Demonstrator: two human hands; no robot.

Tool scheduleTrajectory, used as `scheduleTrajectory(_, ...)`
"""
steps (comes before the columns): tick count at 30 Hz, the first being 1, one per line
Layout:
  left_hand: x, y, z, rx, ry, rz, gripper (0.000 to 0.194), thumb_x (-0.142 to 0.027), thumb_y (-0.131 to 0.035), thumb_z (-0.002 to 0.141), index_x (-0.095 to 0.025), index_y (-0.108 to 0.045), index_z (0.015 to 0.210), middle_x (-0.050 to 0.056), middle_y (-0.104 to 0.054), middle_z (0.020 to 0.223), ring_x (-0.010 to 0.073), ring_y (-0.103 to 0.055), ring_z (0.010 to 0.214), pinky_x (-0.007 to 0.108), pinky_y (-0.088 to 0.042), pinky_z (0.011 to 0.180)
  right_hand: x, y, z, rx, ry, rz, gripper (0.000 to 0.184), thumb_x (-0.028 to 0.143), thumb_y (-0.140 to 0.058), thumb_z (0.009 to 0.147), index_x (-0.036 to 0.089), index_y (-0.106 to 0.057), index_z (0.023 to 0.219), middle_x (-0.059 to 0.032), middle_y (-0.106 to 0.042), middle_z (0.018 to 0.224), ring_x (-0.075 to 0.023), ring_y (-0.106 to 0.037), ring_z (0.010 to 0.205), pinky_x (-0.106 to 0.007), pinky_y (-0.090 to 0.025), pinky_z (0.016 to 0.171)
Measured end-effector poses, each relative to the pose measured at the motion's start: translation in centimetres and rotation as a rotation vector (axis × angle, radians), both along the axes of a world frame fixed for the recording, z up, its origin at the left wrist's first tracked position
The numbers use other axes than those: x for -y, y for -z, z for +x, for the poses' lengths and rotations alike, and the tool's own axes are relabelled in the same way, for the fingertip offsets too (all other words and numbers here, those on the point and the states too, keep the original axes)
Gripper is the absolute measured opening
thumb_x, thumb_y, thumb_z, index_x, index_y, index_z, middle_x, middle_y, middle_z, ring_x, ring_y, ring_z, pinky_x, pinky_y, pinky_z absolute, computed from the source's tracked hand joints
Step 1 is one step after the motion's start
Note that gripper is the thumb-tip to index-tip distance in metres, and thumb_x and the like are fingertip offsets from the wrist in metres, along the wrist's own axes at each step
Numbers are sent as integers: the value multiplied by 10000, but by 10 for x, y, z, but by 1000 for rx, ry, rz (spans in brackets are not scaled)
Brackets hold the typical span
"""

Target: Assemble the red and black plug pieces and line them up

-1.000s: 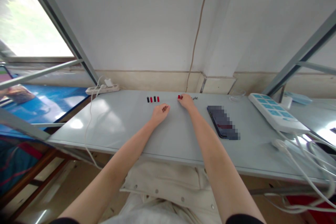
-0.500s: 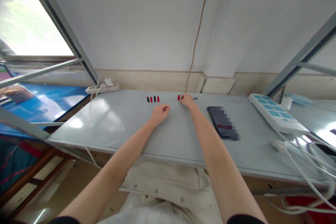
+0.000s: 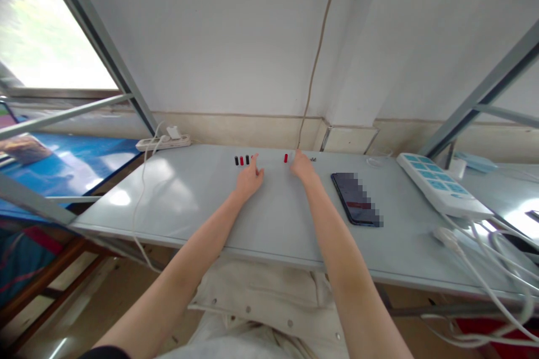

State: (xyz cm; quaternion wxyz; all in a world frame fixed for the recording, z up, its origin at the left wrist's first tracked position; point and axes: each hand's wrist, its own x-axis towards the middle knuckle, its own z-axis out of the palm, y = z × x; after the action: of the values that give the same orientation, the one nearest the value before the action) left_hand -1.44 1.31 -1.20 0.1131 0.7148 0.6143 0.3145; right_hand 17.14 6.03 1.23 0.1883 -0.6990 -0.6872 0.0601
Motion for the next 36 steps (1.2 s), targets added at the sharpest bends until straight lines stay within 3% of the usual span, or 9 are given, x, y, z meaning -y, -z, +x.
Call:
scheduleTrajectory(4,-1,-3,-2,1,-11,21,616,-259,-404,803,-184,-155,1361,140,-569,1026,227,-569,871,287,-397,746,31,-8,-17,-90,36,158,437,188,-478,705,124,-422,1133,-117,-613,879,-230,-567,856,-303,-406,712)
scheduleTrajectory(11,-2,-5,-3,-21,-71,21,616,-290,-384,813,-188,-134,1367,156,-550,1048,243,-562,917,296,-400,751,55,2,-39,-206,-236,241,384,272,-431,765,153,-449,1130,-68,-605,861,-152,-556,713,-275,-407,703)
scheduleTrajectory(14,-4,-1,-4,-19,-81,17,596,-290,-402,808,-181,-187,1353,165,-540,1061,252,-560,926,305,-400,754,55,7,-40,-201,-253,235,358,274,-423,775,155,-479,1108,-60,-611,848,-144,-552,691,-273,-405,700)
scheduleTrajectory(17,-9,2,-6,19,-91,54,450,-254,-389,817,-170,-363,1259,161,-527,1096,239,-548,948,303,-399,762,55,9,-42,-191,-256,237,329,268,-421,779,163,-505,1080,-58,-615,839,-143,-552,686,-273,-404,702)
scheduleTrajectory(19,-13,3,-6,113,-70,86,309,-206,-374,821,-163,-491,1104,133,-557,1051,207,-543,942,294,-401,771,55,9,-44,-192,-244,233,308,274,-425,782,175,-517,1058,-55,-618,828,-146,-555,686,-272,-403,694)
scheduleTrajectory(22,-18,4,-3,416,17,80,166,-177,-424,796,-154,-535,917,82,-609,902,143,-558,810,258,-423,712,56,10,-45,-209,-171,212,246,322,-404,805,197,-544,964,-54,-620,786,-158,-561,688,-270,-399,669)
scheduleTrajectory(27,-14,2,6,950,198,-143,175,-260,-503,761,-146,-502,894,42,-614,794,33,-440,448,175,-350,448,54,11,-43,-362,-53,179,404,490,-241,848,200,-504,751,-51,-582,641,-174,-547,633,-270,-386,603)
scheduleTrajectory(30,-5,-2,8,1063,295,-230,222,-311,-546,732,-150,-498,877,25,-610,768,15,-413,404,165,-286,397,50,13,-41,-474,-57,215,496,582,-176,821,206,-452,654,-40,-542,592,-163,-516,590,-265,-381,570)
scheduleTrajectory(36,2,-6,8,1177,397,-224,245,-329,-577,705,-157,-472,844,1,-585,736,21,-429,398,180,-289,389,45,21,-40,-710,-96,239,534,671,-197,763,208,-381,569,3,-444,499,-126,-439,497,-241,-359,497)
